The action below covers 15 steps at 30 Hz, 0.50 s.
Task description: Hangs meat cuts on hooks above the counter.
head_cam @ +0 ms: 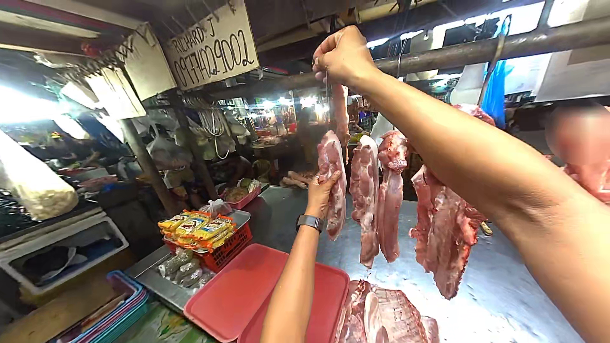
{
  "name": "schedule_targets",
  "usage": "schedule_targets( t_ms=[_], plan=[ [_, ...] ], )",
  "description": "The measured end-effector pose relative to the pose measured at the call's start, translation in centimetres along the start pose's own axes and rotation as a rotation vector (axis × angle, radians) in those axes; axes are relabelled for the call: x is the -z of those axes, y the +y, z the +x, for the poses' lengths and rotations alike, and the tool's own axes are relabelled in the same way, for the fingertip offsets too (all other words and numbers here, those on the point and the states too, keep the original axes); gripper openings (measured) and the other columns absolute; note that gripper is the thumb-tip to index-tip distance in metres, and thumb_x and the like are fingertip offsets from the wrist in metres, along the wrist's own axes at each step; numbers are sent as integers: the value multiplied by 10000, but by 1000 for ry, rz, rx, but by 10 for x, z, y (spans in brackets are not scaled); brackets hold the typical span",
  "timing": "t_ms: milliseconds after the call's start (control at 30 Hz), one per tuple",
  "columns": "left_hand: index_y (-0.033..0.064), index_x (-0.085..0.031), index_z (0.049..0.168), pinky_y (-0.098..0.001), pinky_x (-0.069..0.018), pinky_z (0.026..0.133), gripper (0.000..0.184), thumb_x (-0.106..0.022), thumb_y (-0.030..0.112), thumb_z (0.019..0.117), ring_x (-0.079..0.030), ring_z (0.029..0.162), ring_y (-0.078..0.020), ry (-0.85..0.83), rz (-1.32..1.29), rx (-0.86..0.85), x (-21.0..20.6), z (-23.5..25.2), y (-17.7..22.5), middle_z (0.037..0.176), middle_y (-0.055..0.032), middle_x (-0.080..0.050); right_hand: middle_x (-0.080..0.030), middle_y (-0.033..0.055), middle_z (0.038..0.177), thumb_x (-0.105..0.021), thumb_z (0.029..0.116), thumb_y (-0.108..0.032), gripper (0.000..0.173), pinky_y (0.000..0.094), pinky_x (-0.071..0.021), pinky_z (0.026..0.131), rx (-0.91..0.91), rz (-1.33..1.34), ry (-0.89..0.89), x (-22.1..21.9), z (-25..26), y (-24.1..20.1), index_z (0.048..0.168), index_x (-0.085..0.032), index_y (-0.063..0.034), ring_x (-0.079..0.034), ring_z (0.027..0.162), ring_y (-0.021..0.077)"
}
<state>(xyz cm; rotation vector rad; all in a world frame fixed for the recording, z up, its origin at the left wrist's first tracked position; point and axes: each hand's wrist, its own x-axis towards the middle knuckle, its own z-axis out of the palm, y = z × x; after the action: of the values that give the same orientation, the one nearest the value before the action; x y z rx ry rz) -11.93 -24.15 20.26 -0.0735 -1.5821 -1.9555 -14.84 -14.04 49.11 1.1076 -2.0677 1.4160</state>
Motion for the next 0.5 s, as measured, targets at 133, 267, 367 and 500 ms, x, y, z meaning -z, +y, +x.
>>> schedule_targets(
  t_ms=[133, 267, 367, 500],
  plan=[
    [74, -649, 1270, -372, -622, 759, 433, -785, 285, 917, -722, 829, -177, -70, 49, -26, -3, 36, -10, 1017, -102, -743, -730, 119, 1086, -664, 841, -183, 231, 529, -561, 867, 57, -565, 170, 0, 6, -8, 1039, -747, -98, -701, 1042, 275],
    [106, -644, 1292, -370, -615, 756, 448, -787, 303, 915, -716, 832, -167, -134, 110, 2, -2, 38, -30, 1037, -90, -741, -658, 261, 1246, -726, 831, -218, 411, 653, -506, 920, 104, -909, 98, -10, 3, -11, 1157, -674, 26, -623, 1190, 451],
    [118, -621, 1316, -369, -616, 762, 482, -778, 340, 919, -716, 851, -165, -136, 63, 35, 4, 31, -43, 1052, -80, -737, -678, 249, 1192, -702, 871, -239, 420, 668, -492, 907, 127, -913, 58, -14, 12, -3, 1208, -659, 7, -635, 1150, 450],
    [179, -588, 1350, -320, -613, 752, 478, -714, 422, 958, -713, 861, -123, -212, 0, 85, 12, 18, -56, 1051, -39, -733, -706, 174, 978, -553, 990, -249, 263, 597, -526, 775, 265, -807, -23, -6, 28, 31, 1068, -718, -60, -687, 932, 349]
  ],
)
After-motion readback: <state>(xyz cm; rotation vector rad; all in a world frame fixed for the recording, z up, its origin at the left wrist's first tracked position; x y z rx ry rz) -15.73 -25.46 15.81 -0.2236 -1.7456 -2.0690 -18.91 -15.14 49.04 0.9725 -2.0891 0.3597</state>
